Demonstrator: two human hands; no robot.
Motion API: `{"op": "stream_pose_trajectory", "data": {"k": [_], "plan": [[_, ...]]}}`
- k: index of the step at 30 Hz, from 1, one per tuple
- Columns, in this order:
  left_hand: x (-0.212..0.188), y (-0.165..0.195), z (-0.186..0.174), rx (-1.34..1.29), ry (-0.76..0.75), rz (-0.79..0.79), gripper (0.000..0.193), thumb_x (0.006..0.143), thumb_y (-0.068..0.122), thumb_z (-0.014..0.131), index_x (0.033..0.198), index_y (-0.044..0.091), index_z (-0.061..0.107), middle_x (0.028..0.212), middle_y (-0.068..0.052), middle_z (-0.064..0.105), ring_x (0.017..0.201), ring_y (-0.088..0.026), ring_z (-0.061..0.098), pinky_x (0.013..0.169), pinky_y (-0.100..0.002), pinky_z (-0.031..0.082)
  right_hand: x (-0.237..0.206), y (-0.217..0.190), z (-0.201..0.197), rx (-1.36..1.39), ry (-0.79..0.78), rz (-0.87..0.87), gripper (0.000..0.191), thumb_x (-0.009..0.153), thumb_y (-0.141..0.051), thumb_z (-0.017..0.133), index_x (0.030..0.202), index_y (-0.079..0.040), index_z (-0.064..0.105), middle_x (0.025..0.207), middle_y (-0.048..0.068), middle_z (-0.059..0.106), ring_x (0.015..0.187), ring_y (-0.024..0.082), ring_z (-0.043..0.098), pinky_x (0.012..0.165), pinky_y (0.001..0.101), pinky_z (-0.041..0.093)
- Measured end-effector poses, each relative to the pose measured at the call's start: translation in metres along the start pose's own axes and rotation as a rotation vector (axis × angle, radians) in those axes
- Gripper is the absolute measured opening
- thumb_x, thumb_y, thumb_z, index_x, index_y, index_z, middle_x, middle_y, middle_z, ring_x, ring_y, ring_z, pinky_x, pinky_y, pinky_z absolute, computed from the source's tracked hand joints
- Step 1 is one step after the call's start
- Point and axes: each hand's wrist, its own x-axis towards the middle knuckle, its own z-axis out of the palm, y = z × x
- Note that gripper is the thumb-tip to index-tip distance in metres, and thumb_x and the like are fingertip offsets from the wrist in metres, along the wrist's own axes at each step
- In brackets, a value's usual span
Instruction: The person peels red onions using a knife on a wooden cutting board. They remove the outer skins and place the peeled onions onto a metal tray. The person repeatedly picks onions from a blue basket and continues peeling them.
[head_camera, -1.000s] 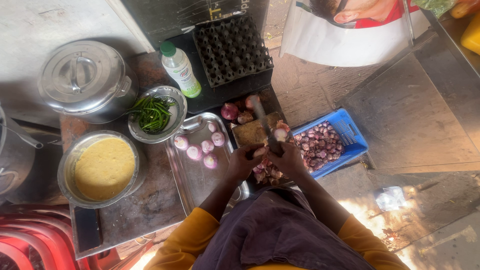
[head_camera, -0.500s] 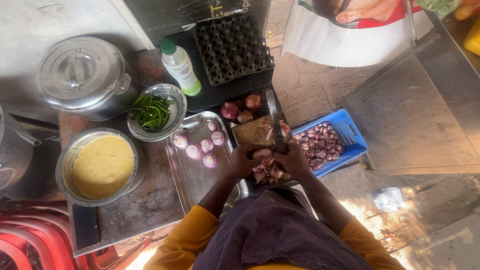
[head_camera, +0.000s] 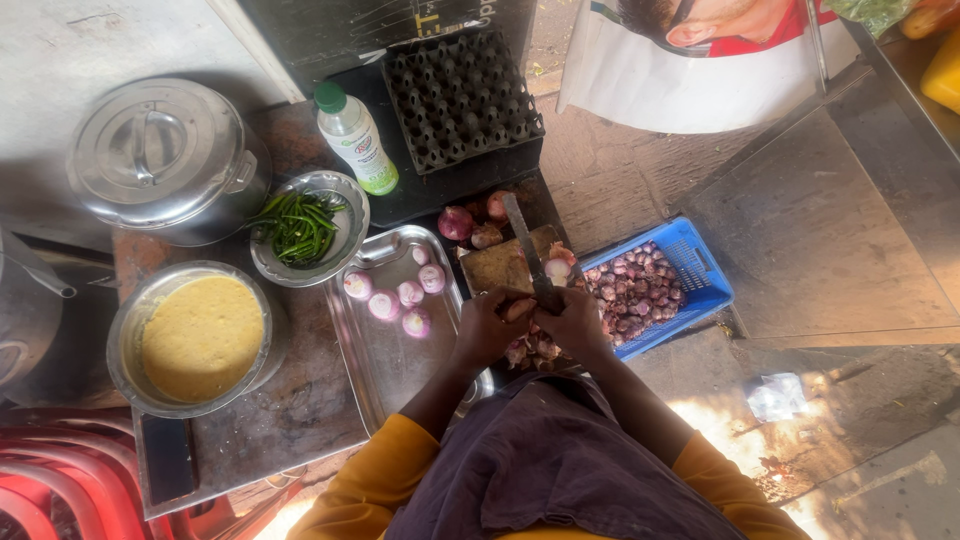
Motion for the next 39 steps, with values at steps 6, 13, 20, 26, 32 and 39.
{"op": "stream_pose_trajectory", "data": {"k": [6,13,20,26,32,39], "plan": [[-0.002,0.012,-0.005,0.015,-0.066,0.068,0.033,0.083,0.013,0.085,0.112,0.001,0.074,0.1,-0.014,0.079,0.085,-0.018,0.079,0.076,-0.03,0.067,0.002,-0.002,-0.012,-0.065,-0.079,-0.019,0.016,0.087,-0.012,0.08,0.091,0.003,0.076,0.07,0.009,0.075,0.056,0.015,0.072,0.053,0.0304,0.06],[-0.002,0.012,-0.009,-0.075,-0.031,-0.047,0.032,0.084,0.013,0.082,0.114,0.003,0.076,0.101,-0.011,0.081,0.09,-0.015,0.079,0.079,-0.028,0.065,-0.002,-0.006,-0.016,0.084,-0.12,-0.069,0.016,0.085,-0.012,0.079,0.094,0.001,0.075,0.07,0.008,0.076,0.057,0.011,0.073,0.051,0.0293,0.061],[0.001,0.002,-0.012,-0.13,-0.062,-0.044,0.032,0.085,0.011,0.082,0.115,0.001,0.075,0.102,-0.012,0.08,0.091,-0.015,0.077,0.079,-0.029,0.064,-0.006,-0.014,-0.006,-0.016,-0.001,-0.054,0.021,0.08,-0.014,0.084,0.091,0.002,0.075,0.068,0.007,0.074,0.056,0.012,0.069,0.05,0.0283,0.056],[-0.002,-0.007,-0.013,-0.304,-0.148,-0.13,0.035,0.088,0.012,0.08,0.119,-0.003,0.074,0.104,-0.014,0.079,0.09,-0.018,0.074,0.079,-0.032,0.061,-0.006,-0.028,-0.015,-0.018,-0.025,-0.041,0.024,0.081,-0.017,0.086,0.091,0.002,0.075,0.069,0.007,0.075,0.054,0.011,0.07,0.049,0.0281,0.056],[-0.005,-0.012,-0.022,-0.763,-0.289,-0.212,0.042,0.1,0.011,0.063,0.14,0.0,0.06,0.128,-0.015,0.068,0.113,-0.02,0.067,0.097,-0.034,0.056,-0.005,-0.028,-0.018,0.197,-0.081,-0.019,0.019,0.088,-0.008,0.075,0.102,0.005,0.072,0.068,0.011,0.072,0.051,0.013,0.069,0.046,0.0306,0.058],[-0.012,-0.024,-0.012,-0.627,-0.171,-0.244,0.044,0.102,0.01,0.059,0.145,0.002,0.055,0.13,-0.02,0.066,0.113,-0.022,0.064,0.097,-0.035,0.055,-0.007,-0.033,-0.008,0.183,-0.052,-0.009,0.021,0.088,-0.013,0.078,0.102,0.001,0.073,0.073,0.009,0.075,0.052,0.012,0.068,0.045,0.0296,0.057]]}}
